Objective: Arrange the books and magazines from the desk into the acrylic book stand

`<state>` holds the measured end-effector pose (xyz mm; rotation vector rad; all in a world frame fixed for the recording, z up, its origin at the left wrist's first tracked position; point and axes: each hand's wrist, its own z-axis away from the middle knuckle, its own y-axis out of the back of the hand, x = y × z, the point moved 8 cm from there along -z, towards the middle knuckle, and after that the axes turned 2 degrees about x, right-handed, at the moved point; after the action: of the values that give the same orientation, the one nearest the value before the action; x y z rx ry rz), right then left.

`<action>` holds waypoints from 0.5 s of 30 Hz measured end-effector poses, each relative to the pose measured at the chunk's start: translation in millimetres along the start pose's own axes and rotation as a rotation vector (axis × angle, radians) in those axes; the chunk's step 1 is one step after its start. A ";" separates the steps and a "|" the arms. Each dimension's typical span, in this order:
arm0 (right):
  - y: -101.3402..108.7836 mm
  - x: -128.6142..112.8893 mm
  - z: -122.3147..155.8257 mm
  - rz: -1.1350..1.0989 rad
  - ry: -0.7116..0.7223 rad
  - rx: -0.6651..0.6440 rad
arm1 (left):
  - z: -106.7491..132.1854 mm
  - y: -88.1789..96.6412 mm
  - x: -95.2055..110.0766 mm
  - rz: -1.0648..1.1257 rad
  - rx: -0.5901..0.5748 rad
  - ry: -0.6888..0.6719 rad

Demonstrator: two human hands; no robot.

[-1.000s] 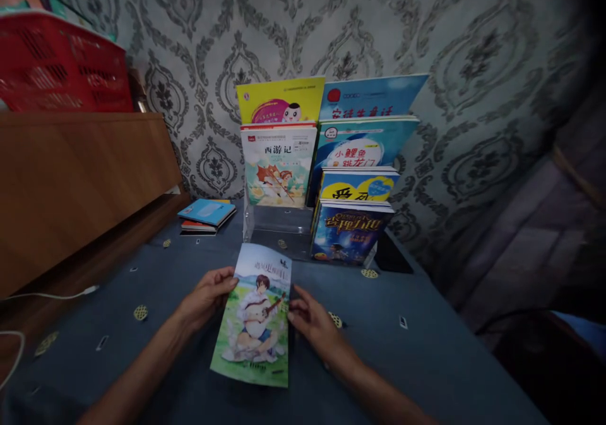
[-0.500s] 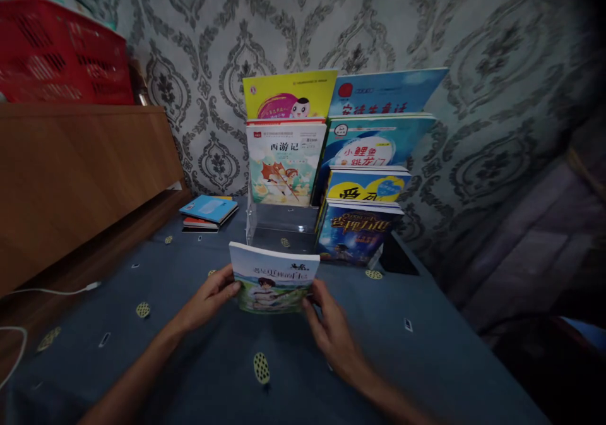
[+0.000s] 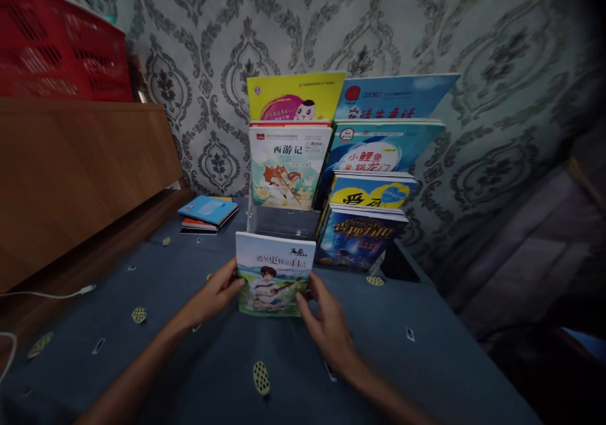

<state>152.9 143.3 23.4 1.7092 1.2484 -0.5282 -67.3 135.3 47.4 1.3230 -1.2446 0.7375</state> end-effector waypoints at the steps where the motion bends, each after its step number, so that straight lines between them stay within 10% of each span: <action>1: -1.6 3.5 -2.8 0.002 0.007 0.014 | -3.3 1.3 -0.5 -0.059 0.026 -0.018; 6: -0.4 3.0 -27.7 0.014 0.085 0.084 | -25.9 10.5 12.4 -0.411 0.225 -0.072; 15: 52.8 -75.7 -123.0 0.077 0.390 0.280 | -97.2 47.9 104.5 -0.486 0.389 -0.460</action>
<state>149.9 207.6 163.1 2.1632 1.4218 -0.3437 -63.3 211.0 177.4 2.1081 -1.0837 0.3386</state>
